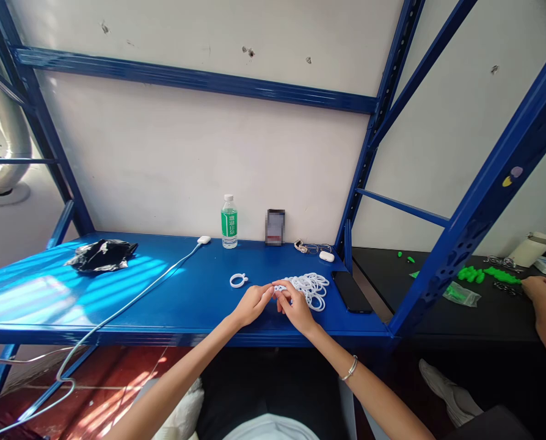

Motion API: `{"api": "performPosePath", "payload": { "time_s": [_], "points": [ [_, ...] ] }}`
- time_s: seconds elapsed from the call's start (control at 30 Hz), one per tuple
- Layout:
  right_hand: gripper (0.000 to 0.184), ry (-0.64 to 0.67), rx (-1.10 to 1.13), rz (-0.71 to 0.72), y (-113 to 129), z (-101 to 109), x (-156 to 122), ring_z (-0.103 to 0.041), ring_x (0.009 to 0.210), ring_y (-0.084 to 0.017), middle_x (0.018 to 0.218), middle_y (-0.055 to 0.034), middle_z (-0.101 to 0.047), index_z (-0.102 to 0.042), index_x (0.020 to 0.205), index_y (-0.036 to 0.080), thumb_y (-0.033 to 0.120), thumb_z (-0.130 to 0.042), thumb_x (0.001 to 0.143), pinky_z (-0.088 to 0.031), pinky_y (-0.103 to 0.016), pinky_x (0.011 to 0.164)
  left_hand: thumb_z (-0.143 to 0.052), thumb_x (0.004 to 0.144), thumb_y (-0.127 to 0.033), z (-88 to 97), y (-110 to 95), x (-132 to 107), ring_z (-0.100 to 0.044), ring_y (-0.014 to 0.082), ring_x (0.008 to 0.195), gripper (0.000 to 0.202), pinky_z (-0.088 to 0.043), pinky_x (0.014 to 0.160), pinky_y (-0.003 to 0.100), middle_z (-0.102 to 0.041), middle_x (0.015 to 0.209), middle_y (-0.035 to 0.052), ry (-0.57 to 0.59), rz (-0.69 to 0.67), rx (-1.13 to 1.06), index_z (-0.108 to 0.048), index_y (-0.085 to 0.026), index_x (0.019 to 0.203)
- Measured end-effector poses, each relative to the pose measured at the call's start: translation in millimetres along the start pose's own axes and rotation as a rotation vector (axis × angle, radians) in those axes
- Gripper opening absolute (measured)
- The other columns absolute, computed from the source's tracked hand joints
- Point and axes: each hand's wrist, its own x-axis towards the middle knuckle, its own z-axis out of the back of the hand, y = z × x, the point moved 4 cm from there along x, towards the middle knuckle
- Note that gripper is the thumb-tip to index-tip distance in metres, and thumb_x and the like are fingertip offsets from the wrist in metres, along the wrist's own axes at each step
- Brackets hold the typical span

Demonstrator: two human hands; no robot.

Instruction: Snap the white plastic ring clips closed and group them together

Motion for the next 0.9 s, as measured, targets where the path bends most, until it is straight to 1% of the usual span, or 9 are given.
{"api": "performPosePath", "payload": {
  "time_s": [0.13, 0.27, 0.4, 0.53, 0.7, 0.83, 0.9],
  "points": [
    [0.031, 0.030, -0.025, 0.021, 2.3, -1.4, 0.4, -0.056, 0.051, -0.012, 0.057, 0.0031, -0.057, -0.054, 0.119, 0.020, 0.040, -0.042, 0.098, -0.044, -0.021, 0.053, -0.019, 0.099, -0.047, 0.1, 4.7, -0.4, -0.047, 0.0121, 0.050, 0.058, -0.032, 0.055, 0.024, -0.054, 0.055, 0.0003, -0.017, 0.028, 0.043, -0.058, -0.014, 0.070],
    [0.031, 0.044, -0.044, 0.032, 1.6, -2.4, 0.5, -0.058, 0.051, -0.014, 0.060, 0.0013, -0.060, -0.055, 0.116, 0.021, 0.042, -0.042, 0.098, -0.045, -0.023, 0.054, -0.015, 0.098, -0.050, -1.0, 9.6, -0.2, -0.044, 0.0117, 0.048, 0.067, -0.031, 0.055, 0.025, -0.050, 0.051, 0.0008, -0.028, 0.042, 0.069, -0.056, -0.014, 0.060],
    [0.028, 0.044, -0.062, 0.051, -0.6, -3.3, -0.1, -0.058, 0.052, -0.015, 0.059, 0.0014, -0.060, -0.055, 0.115, 0.022, 0.040, -0.045, 0.097, -0.045, -0.024, 0.055, -0.014, 0.098, -0.050, -2.3, 12.5, -0.4, -0.043, 0.0117, 0.047, 0.069, -0.031, 0.054, 0.025, -0.048, 0.049, 0.0018, -0.030, 0.061, 0.064, -0.053, -0.014, 0.054],
    [0.027, 0.029, -0.074, 0.065, -1.6, -3.2, -0.3, -0.058, 0.051, -0.015, 0.061, 0.0013, -0.061, -0.055, 0.116, 0.022, 0.038, -0.048, 0.096, -0.044, -0.024, 0.053, -0.016, 0.097, -0.051, -1.2, 10.1, -0.1, -0.044, 0.0117, 0.047, 0.068, -0.031, 0.054, 0.024, -0.049, 0.050, 0.0020, -0.037, 0.063, 0.058, -0.057, -0.013, 0.057],
    [0.026, -0.018, -0.106, 0.068, -0.5, -1.1, -0.1, -0.059, 0.051, -0.016, 0.059, 0.0008, -0.061, -0.059, 0.109, 0.021, 0.039, -0.045, 0.097, -0.045, -0.024, 0.054, -0.021, 0.098, -0.050, 1.5, 4.7, -0.1, -0.045, 0.0117, 0.046, 0.064, -0.030, 0.054, 0.024, -0.051, 0.050, 0.0006, -0.041, 0.063, 0.042, -0.065, -0.012, 0.070],
    [0.026, -0.034, -0.124, 0.065, 0.6, -0.3, -0.4, -0.058, 0.051, -0.016, 0.056, 0.0018, -0.058, -0.060, 0.106, 0.021, 0.041, -0.045, 0.097, -0.045, -0.025, 0.056, -0.024, 0.098, -0.049, 1.5, 4.3, -0.3, -0.043, 0.0112, 0.047, 0.061, -0.028, 0.053, 0.024, -0.051, 0.051, -0.0005, -0.040, 0.060, 0.032, -0.065, -0.012, 0.074],
    [0.027, -0.039, -0.126, 0.060, 0.8, 0.1, -0.2, -0.058, 0.050, -0.015, 0.055, 0.0021, -0.058, -0.059, 0.105, 0.021, 0.041, -0.044, 0.097, -0.045, -0.025, 0.056, -0.025, 0.098, -0.049, 1.1, 5.6, -0.2, -0.041, 0.0108, 0.047, 0.059, -0.026, 0.052, 0.024, -0.048, 0.051, -0.0012, -0.043, 0.060, 0.036, -0.063, -0.012, 0.072]
  ]
}}
